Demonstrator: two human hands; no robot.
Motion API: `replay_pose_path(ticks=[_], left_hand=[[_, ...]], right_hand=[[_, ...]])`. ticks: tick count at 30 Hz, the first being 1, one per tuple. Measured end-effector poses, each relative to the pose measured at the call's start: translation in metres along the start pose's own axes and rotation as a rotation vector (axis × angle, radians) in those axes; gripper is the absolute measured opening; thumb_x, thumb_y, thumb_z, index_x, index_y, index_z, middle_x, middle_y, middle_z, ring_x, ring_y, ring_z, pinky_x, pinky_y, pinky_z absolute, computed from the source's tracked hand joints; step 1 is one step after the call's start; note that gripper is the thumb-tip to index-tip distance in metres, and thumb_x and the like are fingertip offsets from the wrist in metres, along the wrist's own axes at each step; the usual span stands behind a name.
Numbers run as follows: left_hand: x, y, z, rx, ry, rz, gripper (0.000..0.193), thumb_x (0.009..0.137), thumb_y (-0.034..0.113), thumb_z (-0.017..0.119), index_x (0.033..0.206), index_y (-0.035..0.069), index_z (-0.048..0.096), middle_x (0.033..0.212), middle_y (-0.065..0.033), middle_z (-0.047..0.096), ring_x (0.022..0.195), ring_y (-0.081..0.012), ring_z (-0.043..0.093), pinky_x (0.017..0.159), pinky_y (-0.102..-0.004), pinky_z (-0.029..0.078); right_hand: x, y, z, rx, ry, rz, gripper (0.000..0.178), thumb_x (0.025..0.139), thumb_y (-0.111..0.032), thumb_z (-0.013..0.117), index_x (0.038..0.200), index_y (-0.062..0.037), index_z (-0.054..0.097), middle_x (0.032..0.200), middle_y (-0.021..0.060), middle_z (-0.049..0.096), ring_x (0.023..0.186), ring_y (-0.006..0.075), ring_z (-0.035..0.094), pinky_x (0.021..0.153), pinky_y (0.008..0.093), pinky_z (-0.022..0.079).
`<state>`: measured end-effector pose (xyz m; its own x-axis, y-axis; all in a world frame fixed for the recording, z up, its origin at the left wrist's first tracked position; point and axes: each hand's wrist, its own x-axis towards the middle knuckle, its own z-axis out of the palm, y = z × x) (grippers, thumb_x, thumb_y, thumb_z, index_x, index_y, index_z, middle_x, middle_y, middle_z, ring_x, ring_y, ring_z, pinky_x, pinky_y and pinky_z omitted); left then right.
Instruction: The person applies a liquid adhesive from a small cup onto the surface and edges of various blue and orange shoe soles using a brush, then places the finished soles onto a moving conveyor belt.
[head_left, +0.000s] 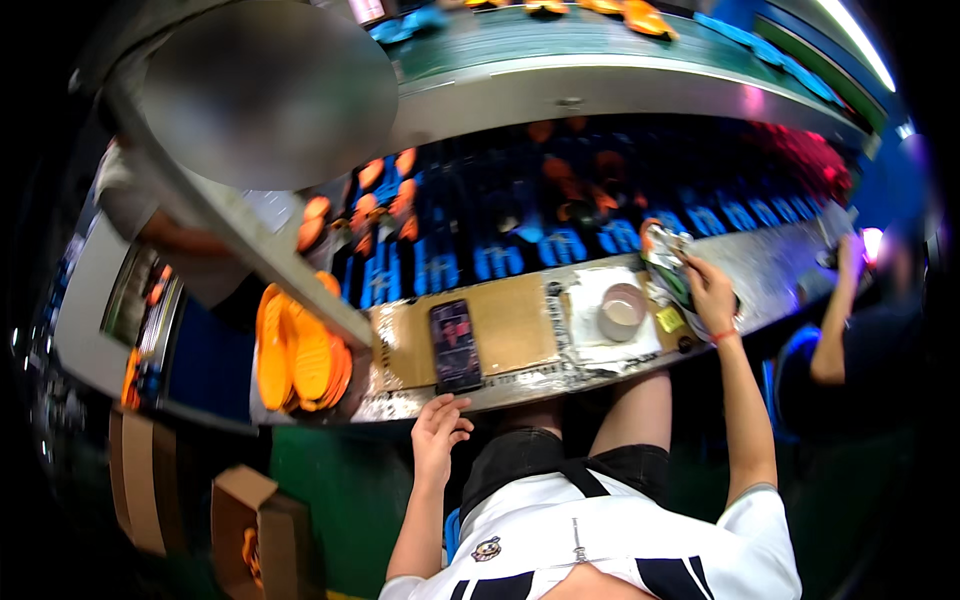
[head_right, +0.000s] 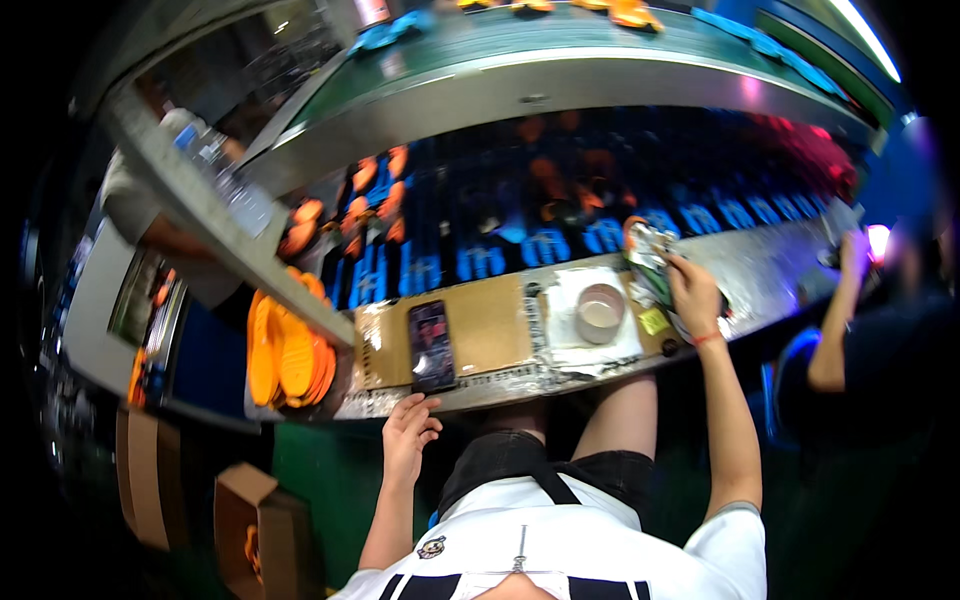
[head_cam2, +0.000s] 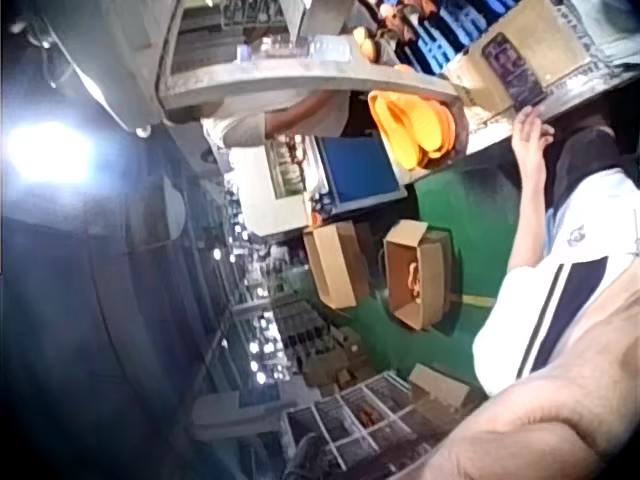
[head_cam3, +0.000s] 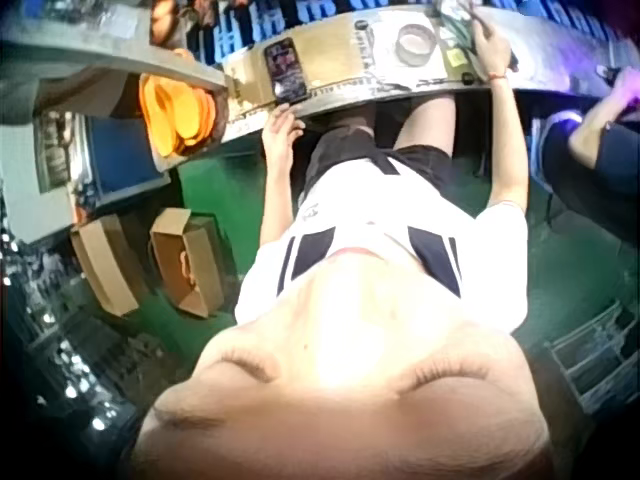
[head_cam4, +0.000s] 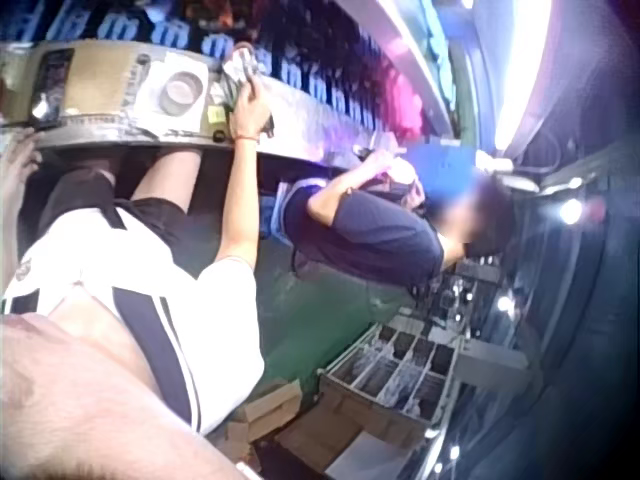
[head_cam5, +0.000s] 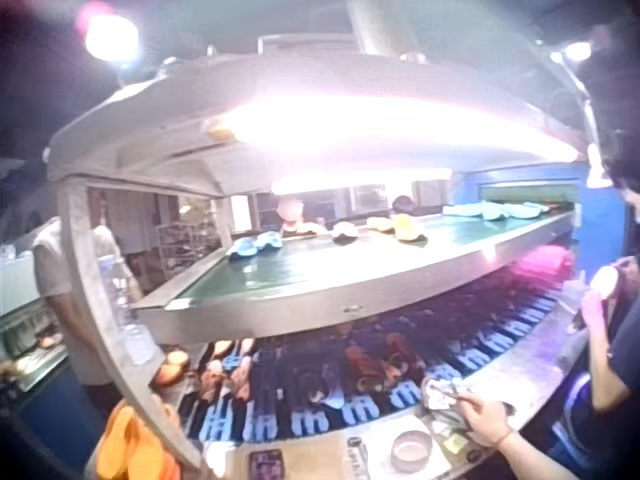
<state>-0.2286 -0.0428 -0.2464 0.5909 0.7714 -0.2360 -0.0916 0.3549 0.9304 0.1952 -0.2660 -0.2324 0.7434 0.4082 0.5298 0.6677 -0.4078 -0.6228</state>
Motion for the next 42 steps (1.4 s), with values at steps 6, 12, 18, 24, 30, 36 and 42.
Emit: replay_pose_path(ticks=[6,12,18,24,30,36,42], left_hand=[[0.001,0.016,-0.045,0.020,0.167,0.134,0.020,0.095,0.010,0.055,0.113,0.003,0.052,0.109,-0.0141,0.064,0.073,-0.0133,0.062,0.061,-0.0226,0.051],[0.004,0.024,-0.091,-0.165,0.669,0.323,0.021,0.095,0.017,0.056,0.111,0.006,0.048,0.099,-0.0076,0.058,0.080,-0.0168,0.062,0.067,-0.0273,0.053],[0.041,0.031,-0.184,-0.165,0.948,0.423,0.053,0.090,0.038,0.063,0.123,0.001,0.043,0.121,-0.0112,0.046,0.117,-0.0245,0.045,0.096,-0.0395,0.040],[0.074,0.086,-0.235,-0.150,0.883,0.315,0.059,0.085,0.052,0.061,0.123,0.007,0.054,0.122,-0.0057,0.055,0.115,-0.0189,0.045,0.102,-0.0457,0.028],[0.073,0.134,-0.293,0.151,0.761,-0.076,0.067,0.077,0.053,0.070,0.126,0.011,0.054,0.122,-0.0052,0.057,0.103,-0.0254,0.055,0.083,-0.0379,0.046],[0.084,0.147,-0.311,0.385,0.539,-0.204,0.067,0.081,0.058,0.064,0.129,0.015,0.047,0.113,-0.0039,0.056,0.080,-0.0194,0.055,0.066,-0.0301,0.052],[0.072,0.154,-0.315,0.512,0.518,-0.214,0.067,0.083,0.061,0.059,0.131,0.018,0.043,0.113,-0.0032,0.059,0.084,-0.0190,0.058,0.067,-0.0313,0.049]], right_hand=[[-0.020,0.013,-0.009,-0.250,-0.036,-0.121,0.029,0.081,-0.004,0.063,0.109,-0.0047,0.066,0.098,0.0145,0.065,0.096,0.0315,0.058,0.085,0.0404,0.046],[-0.051,-0.042,-0.009,-0.154,0.043,-0.251,0.022,0.085,0.001,0.058,0.106,-0.0014,0.065,0.108,0.0127,0.062,0.111,0.0318,0.052,0.098,0.0417,0.039],[-0.105,-0.117,0.011,0.020,0.014,-0.309,0.025,0.079,0.007,0.058,0.101,-0.0001,0.066,0.104,0.0121,0.062,0.107,0.0323,0.054,0.095,0.0415,0.040],[-0.156,-0.175,0.054,0.388,-0.362,-0.339,0.026,0.075,0.006,0.061,0.098,-0.0034,0.068,0.095,0.0097,0.064,0.099,0.0291,0.057,0.087,0.0388,0.045],[-0.152,-0.254,0.129,0.724,-0.789,-0.537,0.024,0.082,-0.003,0.062,0.106,-0.0048,0.066,0.098,0.0114,0.064,0.098,0.0288,0.057,0.086,0.0373,0.046],[-0.173,-0.313,0.268,0.878,-1.157,-0.267,0.059,0.094,-0.037,0.056,0.138,-0.0010,0.039,0.115,0.0183,0.061,0.100,0.0277,0.060,0.090,0.0368,0.046],[-0.146,-0.404,0.312,0.973,-1.392,0.547,0.111,0.077,-0.061,0.068,0.147,0.0031,0.009,0.133,0.0175,0.046,0.101,0.0198,0.059,0.077,0.0296,0.054]])
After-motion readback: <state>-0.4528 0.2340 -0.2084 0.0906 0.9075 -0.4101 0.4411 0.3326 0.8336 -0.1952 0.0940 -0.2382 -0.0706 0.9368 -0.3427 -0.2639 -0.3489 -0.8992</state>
